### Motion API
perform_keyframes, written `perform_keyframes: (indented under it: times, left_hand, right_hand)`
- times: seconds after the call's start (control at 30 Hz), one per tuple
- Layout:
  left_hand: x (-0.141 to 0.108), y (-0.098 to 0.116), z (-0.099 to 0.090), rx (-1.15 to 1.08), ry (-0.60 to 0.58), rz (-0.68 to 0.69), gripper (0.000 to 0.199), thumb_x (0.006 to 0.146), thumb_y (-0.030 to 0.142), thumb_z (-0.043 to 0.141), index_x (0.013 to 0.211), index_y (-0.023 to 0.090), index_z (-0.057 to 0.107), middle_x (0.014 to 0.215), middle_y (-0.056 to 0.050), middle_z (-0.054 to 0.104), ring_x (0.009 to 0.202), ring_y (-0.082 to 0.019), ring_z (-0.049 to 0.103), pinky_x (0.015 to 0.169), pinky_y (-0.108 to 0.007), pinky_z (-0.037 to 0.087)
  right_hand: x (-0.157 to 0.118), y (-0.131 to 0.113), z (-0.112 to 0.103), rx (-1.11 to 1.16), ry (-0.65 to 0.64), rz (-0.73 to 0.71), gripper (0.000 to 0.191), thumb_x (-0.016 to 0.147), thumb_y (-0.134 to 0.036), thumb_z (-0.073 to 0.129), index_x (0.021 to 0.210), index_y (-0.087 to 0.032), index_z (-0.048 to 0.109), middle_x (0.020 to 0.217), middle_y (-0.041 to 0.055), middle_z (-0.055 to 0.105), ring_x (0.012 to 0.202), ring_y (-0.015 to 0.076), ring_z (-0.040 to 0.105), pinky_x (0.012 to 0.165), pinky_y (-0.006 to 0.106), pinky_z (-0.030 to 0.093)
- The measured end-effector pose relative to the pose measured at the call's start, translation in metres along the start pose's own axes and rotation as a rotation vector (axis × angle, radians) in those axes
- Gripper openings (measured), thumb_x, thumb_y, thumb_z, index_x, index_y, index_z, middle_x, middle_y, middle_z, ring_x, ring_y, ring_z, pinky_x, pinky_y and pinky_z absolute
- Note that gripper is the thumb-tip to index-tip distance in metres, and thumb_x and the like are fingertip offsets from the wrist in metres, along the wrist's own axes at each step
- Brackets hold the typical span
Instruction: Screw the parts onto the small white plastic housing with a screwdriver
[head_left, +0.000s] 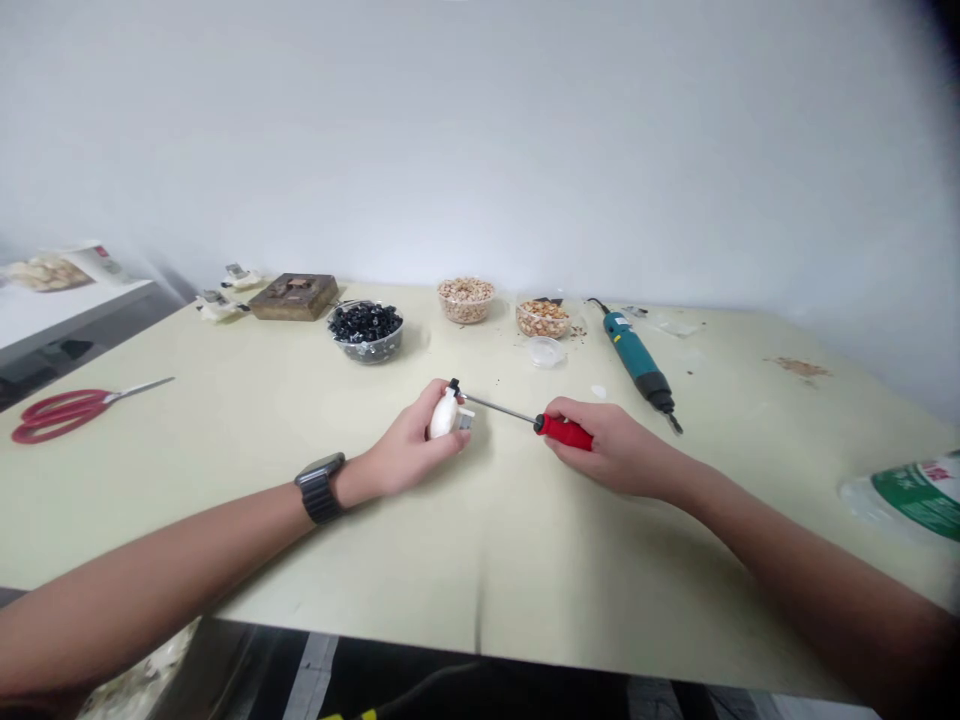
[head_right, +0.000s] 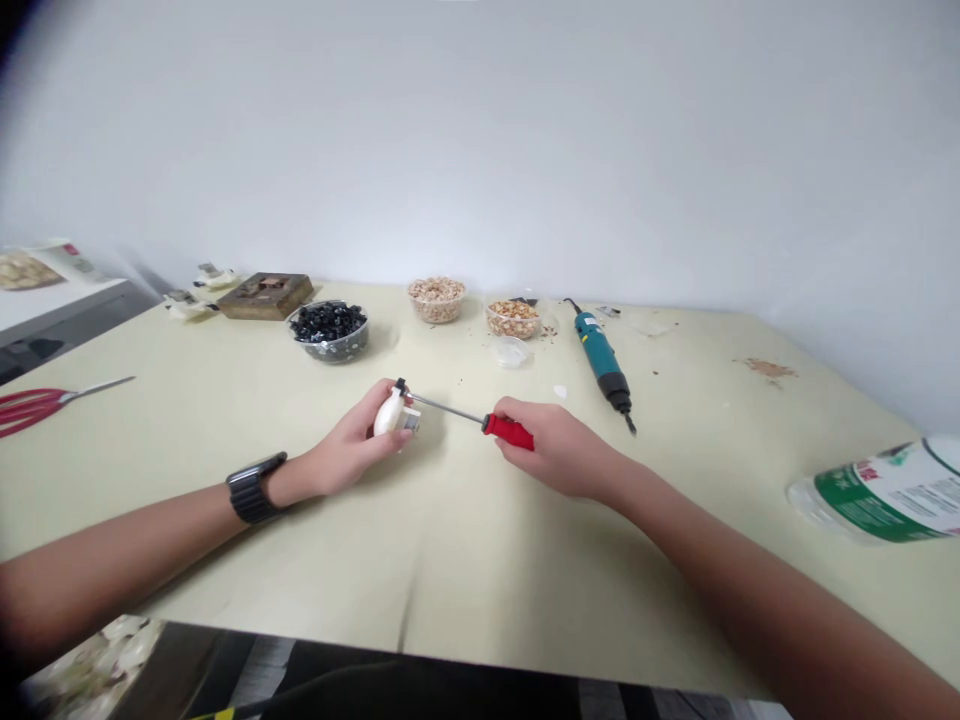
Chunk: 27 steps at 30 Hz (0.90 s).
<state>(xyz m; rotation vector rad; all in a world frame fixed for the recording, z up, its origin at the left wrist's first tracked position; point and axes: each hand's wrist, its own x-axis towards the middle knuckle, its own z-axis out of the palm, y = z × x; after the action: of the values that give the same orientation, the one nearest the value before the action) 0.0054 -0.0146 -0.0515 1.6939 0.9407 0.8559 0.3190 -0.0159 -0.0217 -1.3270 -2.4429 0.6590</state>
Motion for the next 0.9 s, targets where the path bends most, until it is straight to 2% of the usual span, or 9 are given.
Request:
perform_keyframes:
  times: [0.27, 0.9]
  left_hand:
    - [0.0001, 0.0008, 0.0006, 0.022, -0.005, 0.008, 0.039, 0.096, 0.046, 0.068, 0.12, 0.022, 0.05, 0.099, -0.001, 0.055, 0.083, -0.014, 0.05, 0.076, -0.028, 0.042]
    - [-0.0001, 0.0016, 0.0004, 0.062, -0.005, 0.007, 0.038, 0.097, 0.047, 0.068, 0.117, 0.021, 0.049, 0.1, -0.001, 0.055, 0.085, -0.014, 0.051, 0.078, -0.029, 0.042]
  right_hand:
    - [0.0012, 0.0003, -0.0024, -0.039, 0.011, -0.038, 0.014, 0.1, -0.031, 0.058, 0.108, -0.023, 0.066, 0.098, 0.0038, 0.072, 0.079, 0.0171, 0.063, 0.069, 0.027, 0.046]
    - [0.0001, 0.001, -0.0032, -0.054, 0.013, -0.017, 0.013, 0.099, -0.03, 0.058, 0.107, -0.023, 0.065, 0.095, 0.0022, 0.071, 0.078, 0.0162, 0.062, 0.069, 0.026, 0.045]
